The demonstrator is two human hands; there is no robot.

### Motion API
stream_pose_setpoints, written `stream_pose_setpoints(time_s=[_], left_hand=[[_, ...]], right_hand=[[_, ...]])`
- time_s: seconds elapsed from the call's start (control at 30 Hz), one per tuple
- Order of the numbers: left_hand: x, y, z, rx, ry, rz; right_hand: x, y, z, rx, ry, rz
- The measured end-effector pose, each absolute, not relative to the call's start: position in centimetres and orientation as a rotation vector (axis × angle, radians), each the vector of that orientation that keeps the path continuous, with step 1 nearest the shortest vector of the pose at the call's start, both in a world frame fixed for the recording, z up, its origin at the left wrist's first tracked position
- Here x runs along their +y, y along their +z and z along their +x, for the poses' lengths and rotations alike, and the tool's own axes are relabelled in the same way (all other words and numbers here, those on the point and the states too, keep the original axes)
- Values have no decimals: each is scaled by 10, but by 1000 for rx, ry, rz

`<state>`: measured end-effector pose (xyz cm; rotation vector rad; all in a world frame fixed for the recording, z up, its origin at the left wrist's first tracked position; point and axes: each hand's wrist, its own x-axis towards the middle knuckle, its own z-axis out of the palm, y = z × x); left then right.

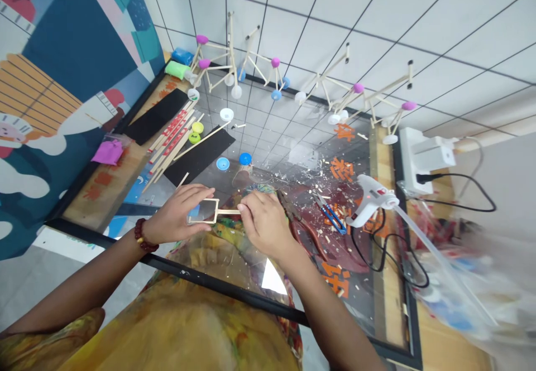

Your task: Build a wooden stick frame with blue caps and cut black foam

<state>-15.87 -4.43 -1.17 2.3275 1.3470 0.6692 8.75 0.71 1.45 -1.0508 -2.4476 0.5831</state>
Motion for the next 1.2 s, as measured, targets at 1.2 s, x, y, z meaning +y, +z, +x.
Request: stream_pose_setpoints(time_s=[1.2], left_hand=[[-45, -8, -158, 1368, 682, 2339]], right_hand=[[-10, -4, 96, -2599, 402, -1094]])
